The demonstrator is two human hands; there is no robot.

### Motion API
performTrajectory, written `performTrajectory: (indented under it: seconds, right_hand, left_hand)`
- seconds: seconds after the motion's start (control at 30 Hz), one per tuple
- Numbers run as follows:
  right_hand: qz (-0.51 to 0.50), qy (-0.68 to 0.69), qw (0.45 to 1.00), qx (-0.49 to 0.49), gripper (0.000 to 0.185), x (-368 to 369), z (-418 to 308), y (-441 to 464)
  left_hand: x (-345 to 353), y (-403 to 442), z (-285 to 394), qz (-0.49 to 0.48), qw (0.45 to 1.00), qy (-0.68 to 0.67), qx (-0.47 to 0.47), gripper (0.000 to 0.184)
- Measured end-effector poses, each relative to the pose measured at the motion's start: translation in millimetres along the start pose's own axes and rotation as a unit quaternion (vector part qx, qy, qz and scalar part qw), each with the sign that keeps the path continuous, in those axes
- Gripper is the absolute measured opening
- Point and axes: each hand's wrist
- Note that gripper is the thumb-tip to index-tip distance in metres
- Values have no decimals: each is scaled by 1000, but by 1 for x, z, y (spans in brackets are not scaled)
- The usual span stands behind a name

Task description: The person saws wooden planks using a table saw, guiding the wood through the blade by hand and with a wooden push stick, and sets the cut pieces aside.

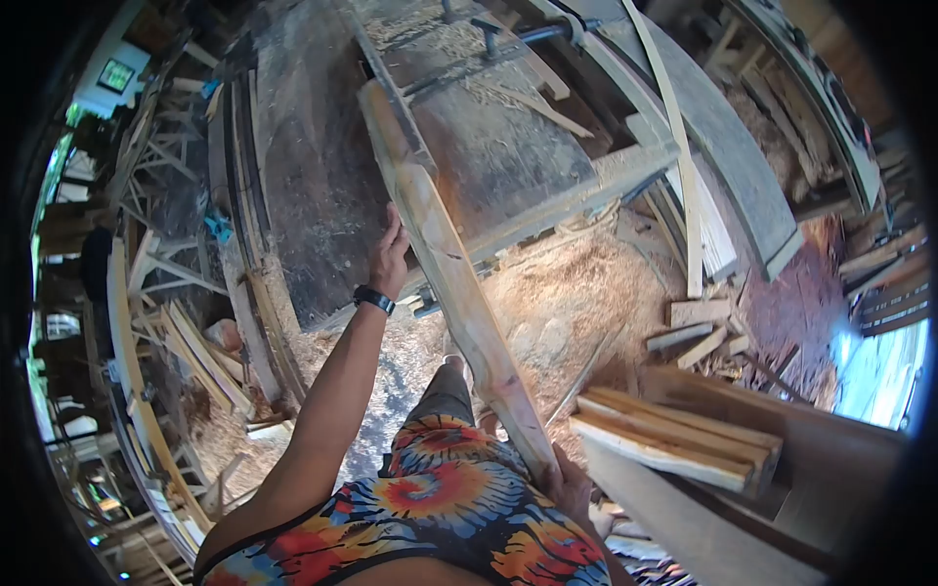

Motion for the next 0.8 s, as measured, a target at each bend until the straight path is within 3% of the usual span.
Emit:
performTrajectory:
  seconds: [0.1, 0.2, 0.23, 0.57, 0.67, 0.8]
  right_hand:
    - [1, 24, 998, 60, 57, 7, 11, 1]
    - [15, 26, 1000, 8, 51, 10, -6, 4]
    - [6, 39, 998, 42, 49, 10, -17, 5]
    - [7, 64, 997, 44, 49, 22, -3, 16]
    - [-2, 57, 996, 67, 48, 24, -11, 18]
    - [13, 34, 999, 35, 46, 29, -48, 24]
  left_hand:
    - [0, 4, -6, 16, 1000, 6, 19, 52]
    - [1, 8, -9, 28, 999, 15, 40, 52]
    - [1, 9, -11, 29, 998, 18, 52, 52]
    - [2, 27, -21, 59, 993, 32, 93, 49]
    - [0, 31, -14, 49, 998, -5, 38, 50]
    - [-1, 41, -20, 48, 997, 0, 58, 50]
Point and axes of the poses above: each hand's wrist, its own y-axis towards the middle knuckle, its own x-axis out of the palm, z = x × y, and after that the axes turned 13 degrees about z, right-handed
